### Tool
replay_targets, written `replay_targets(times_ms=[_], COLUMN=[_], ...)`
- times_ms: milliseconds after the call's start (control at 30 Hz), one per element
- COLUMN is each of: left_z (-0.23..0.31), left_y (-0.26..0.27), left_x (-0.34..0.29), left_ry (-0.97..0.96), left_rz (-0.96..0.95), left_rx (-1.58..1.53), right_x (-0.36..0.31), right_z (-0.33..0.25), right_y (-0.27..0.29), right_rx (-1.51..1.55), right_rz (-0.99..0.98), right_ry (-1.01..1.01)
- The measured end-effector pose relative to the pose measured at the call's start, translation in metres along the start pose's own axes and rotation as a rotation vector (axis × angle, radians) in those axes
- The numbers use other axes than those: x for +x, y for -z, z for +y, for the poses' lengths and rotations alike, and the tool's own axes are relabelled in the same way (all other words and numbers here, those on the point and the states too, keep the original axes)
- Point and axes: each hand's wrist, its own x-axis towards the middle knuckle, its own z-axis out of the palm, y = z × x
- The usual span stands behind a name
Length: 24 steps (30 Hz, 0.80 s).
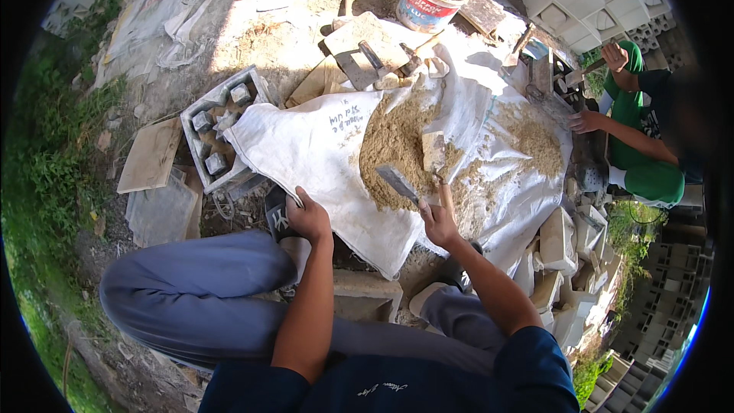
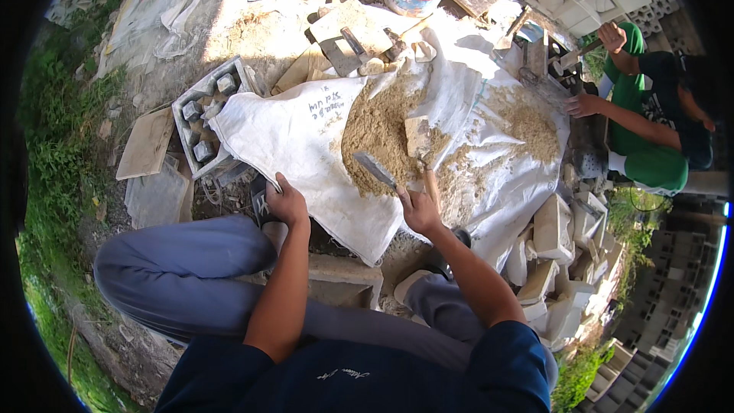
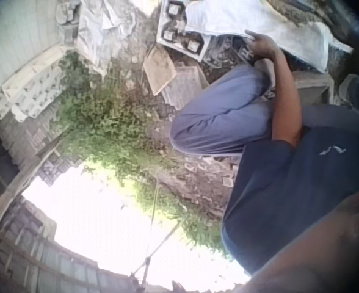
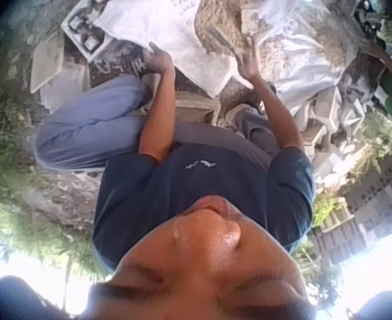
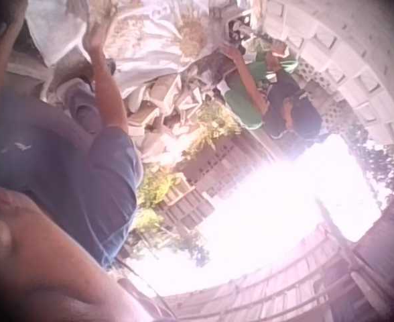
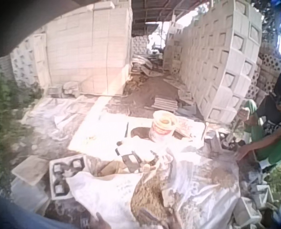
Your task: The person fills a star-patterned brick mold with sand, using a trowel to scoop sand from a bag and then tamping it down by hand and with the trowel handle.
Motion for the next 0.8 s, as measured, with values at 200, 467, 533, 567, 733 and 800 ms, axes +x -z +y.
replay_targets(times_ms=[200,467,533,567,733,800], left_z=[0.002,0.001,0.000,0.000,0.001,0.008], left_y=[0.003,-0.003,0.000,0.001,-0.004,-0.012], left_x=[0.004,-0.001,0.001,0.003,0.001,-0.009], left_ry=[-0.022,-0.011,0.010,0.009,0.014,0.040], left_rz=[0.020,0.003,-0.002,0.003,0.005,-0.047], left_rx=[0.043,-0.004,-0.002,-0.007,-0.013,-0.002], right_x=[-0.005,0.002,0.003,0.003,0.006,0.003], right_z=[-0.004,0.013,-0.008,-0.018,-0.012,0.023], right_y=[-0.010,-0.014,-0.006,-0.002,-0.006,-0.026], right_rx=[0.408,-0.178,-0.038,-0.039,0.041,-0.234], right_rz=[0.103,-0.071,0.009,0.000,0.163,0.258], right_ry=[0.187,-0.092,-0.058,-0.056,0.234,0.127])
